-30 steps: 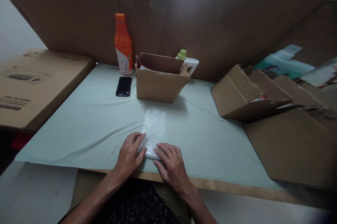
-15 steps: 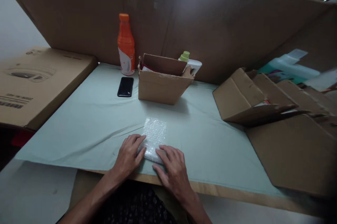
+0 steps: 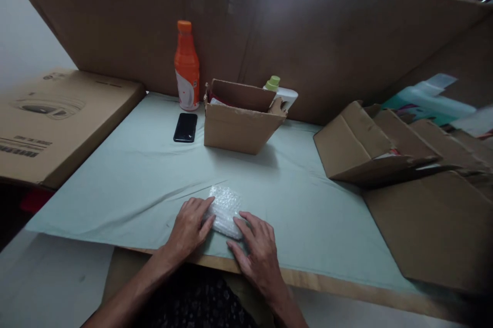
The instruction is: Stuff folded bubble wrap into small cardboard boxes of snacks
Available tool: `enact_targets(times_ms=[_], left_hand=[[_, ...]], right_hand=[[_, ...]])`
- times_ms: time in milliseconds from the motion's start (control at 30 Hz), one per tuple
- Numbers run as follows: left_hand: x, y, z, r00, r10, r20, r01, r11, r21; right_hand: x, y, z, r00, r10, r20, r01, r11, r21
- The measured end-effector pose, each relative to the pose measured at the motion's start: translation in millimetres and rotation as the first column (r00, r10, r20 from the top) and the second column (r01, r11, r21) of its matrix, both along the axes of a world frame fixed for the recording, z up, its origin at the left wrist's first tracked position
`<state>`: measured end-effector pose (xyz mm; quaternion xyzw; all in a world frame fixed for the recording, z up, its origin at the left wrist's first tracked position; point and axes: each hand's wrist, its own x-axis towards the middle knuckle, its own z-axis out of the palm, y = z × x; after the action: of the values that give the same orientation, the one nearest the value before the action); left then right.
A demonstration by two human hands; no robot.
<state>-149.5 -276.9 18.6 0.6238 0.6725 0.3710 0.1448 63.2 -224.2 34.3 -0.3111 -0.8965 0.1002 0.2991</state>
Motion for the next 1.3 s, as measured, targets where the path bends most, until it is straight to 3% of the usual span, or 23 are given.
enact_targets(times_ms=[67,167,267,333,400,467,567,667,733,800,867,933,1000,1100,1200,1300], left_hand=[[2,3,-1.0,0.997,0.055,0.052,-0.055,0.998,0.012],[7,-4,2.2,0.935,0.162,0.314,-0.153,0.987,-0.054],[13,-15,9.0,0.699,0.284,0.657,-0.194,0.959,-0.208],[18,-18,14.8,0.496,0.298,0.815,-0.133,0.954,-0.268],[21,-18,20.6,0.353,0.294,0.888,-0.051,0.954,-0.295],[23,-16,25.1,0.294,0.292,0.91,0.006,0.952,-0.307],[25,-13,26.3,0.265,0.246,0.932,0.059,0.961,-0.27],[27,-11,22.0,0.298,0.195,0.934,0.094,0.968,-0.232],[25,-6,20.1,0.382,0.165,0.909,0.117,0.967,-0.225],[19,3,23.4,0.51,0.109,0.853,0.092,0.979,-0.181],[8,18,35.1,0.7,0.043,0.713,0.015,0.997,-0.074],[-4,43,55.4,0.903,-0.01,0.43,-0.043,0.993,0.113],[-16,77,80.8,0.998,-0.012,0.069,-0.011,0.945,0.328],[-33,140,116.2,0.947,0.096,-0.305,0.064,0.877,0.476],[-45,192,136.5,0.858,0.149,-0.491,0.069,0.915,0.398],[-51,212,140.8,0.804,0.122,-0.582,0.083,0.946,0.313]], right_hand=[[-3,3,-3.9,0.999,0.023,0.026,-0.023,1.0,-0.008],[-8,11,-8.1,0.997,-0.033,-0.069,0.025,0.993,-0.12],[-11,13,-7.8,0.98,-0.127,-0.155,0.066,0.935,-0.348],[-11,11,-5.4,0.977,-0.123,-0.172,0.023,0.869,-0.495],[-11,7,-2.4,0.977,-0.096,-0.19,-0.037,0.801,-0.597],[-9,6,0.7,0.969,-0.1,-0.226,-0.071,0.761,-0.644],[-3,8,5.8,0.938,-0.175,-0.298,-0.095,0.7,-0.708],[1,11,10.8,0.927,-0.168,-0.336,-0.207,0.519,-0.83],[2,13,12.9,0.928,-0.137,-0.348,-0.264,0.42,-0.868],[2,17,12.8,0.921,-0.171,-0.35,-0.257,0.409,-0.876],[3,22,10.3,0.901,-0.26,-0.349,-0.212,0.438,-0.874],[7,29,5.7,0.881,-0.328,-0.341,-0.17,0.455,-0.874],[12,33,-0.5,0.877,-0.349,-0.331,-0.149,0.457,-0.877],[20,35,-11.5,0.89,-0.315,-0.329,-0.15,0.479,-0.865],[26,34,-23.0,0.906,-0.25,-0.341,-0.167,0.53,-0.831],[28,34,-32.1,0.915,-0.219,-0.34,-0.183,0.526,-0.831]])
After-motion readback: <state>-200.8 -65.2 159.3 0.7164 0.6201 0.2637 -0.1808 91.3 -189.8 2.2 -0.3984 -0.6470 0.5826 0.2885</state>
